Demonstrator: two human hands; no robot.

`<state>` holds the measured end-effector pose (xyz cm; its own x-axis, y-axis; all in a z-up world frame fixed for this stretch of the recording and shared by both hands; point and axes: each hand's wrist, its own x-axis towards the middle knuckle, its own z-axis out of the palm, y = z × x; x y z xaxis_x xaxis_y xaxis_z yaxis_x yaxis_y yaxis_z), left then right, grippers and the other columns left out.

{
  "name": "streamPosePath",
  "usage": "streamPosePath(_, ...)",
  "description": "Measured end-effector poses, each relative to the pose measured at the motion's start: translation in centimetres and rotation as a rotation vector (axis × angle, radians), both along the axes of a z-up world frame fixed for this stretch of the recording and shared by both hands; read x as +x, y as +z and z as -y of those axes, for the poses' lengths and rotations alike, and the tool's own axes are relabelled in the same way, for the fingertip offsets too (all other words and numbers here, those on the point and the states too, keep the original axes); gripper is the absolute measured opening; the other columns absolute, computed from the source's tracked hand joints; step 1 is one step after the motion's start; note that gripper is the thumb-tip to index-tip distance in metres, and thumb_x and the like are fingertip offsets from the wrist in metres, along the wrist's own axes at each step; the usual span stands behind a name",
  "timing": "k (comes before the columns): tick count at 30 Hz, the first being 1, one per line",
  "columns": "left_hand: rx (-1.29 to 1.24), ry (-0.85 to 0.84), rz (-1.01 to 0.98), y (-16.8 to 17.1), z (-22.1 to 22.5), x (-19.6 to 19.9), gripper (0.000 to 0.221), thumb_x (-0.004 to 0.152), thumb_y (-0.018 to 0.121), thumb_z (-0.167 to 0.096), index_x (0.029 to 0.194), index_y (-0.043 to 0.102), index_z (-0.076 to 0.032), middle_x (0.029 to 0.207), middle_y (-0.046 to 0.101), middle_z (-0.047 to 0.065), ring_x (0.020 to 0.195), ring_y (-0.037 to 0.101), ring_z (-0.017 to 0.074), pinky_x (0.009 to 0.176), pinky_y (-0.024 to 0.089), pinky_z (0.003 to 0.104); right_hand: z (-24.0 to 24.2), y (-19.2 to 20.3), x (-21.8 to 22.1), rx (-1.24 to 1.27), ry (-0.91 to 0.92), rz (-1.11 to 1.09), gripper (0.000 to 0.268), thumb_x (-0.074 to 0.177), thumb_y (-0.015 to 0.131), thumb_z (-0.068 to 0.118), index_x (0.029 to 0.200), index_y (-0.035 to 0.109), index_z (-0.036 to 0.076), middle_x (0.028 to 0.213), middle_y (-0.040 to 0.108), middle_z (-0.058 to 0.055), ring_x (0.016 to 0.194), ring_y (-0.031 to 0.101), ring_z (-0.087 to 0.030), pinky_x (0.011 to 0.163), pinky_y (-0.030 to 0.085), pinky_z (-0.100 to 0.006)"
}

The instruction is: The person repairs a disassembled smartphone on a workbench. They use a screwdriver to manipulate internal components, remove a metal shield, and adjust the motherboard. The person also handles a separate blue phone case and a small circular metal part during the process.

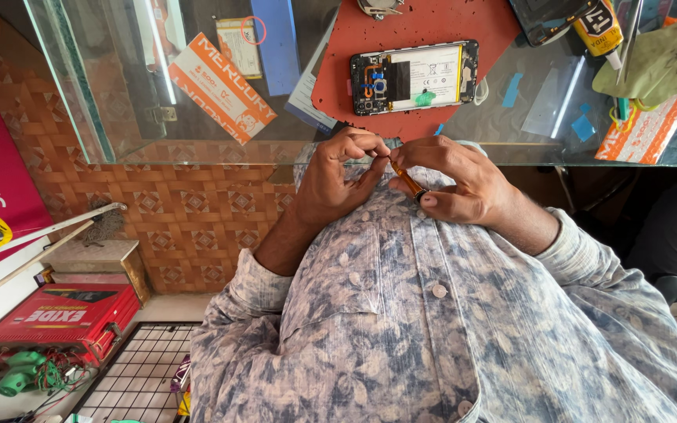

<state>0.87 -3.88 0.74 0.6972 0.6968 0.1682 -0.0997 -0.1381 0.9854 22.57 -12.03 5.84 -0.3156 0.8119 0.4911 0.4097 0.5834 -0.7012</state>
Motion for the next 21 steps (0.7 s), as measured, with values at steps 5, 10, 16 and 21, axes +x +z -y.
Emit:
streamPosePath(5,0.012,-0.005,-0.05,0.0,-0.2,-0.4,0.038,0.092,0.075,0.01,0.096,0.041,-0.005,0.105,0.072,0.013,0.097,0.073,0.0214,0.082,0.057,0.034,0.4,-0.8,0.3,-0.056,0.064,-0.011,0.064,0.095,0.072,-0.002,0.139,0.035,0.025,0.133,0.059,-0.022,0.121,0.069,-0.041,0.087,0.067,-0.047)
streamPosePath(10,0.033,0.022,-0.046,0.2,-0.2,-0.2,0.036,0.091,0.077,0.008,0.097,0.044,-0.005,0.105,0.071,0.014,0.095,0.071,0.0217,0.078,0.057,0.033,-0.4,-0.4,0.0,-0.033,0.037,0.072,0.055,0.092,0.075,0.008,0.134,0.042,0.024,0.129,0.062,-0.021,0.111,0.071,-0.038,0.081,0.066,-0.047)
streamPosePath(16,0.098,0.064,-0.085,-0.4,-0.6,-0.1,0.037,0.094,0.075,0.008,0.102,0.042,-0.007,0.105,0.072,0.009,0.082,0.066,0.0159,0.068,0.051,0.029,-0.2,-1.5,-0.1,-0.001,-0.049,0.099,0.063,0.104,0.065,0.0,0.152,0.032,0.022,0.13,0.063,-0.021,0.11,0.073,-0.036,0.083,0.067,-0.043)
streamPosePath(21,0.154,0.109,-0.171,-1.7,-1.7,0.3,0.046,0.099,0.075,0.008,0.119,0.036,-0.005,0.108,0.07,0.008,0.072,0.054,0.0144,0.064,0.047,0.027,-1.2,-5.0,-0.5,-0.127,-0.13,-0.098,0.061,0.114,0.049,-0.006,0.161,0.015,0.013,0.133,0.066,-0.024,0.108,0.075,-0.031,0.083,0.067,-0.038)
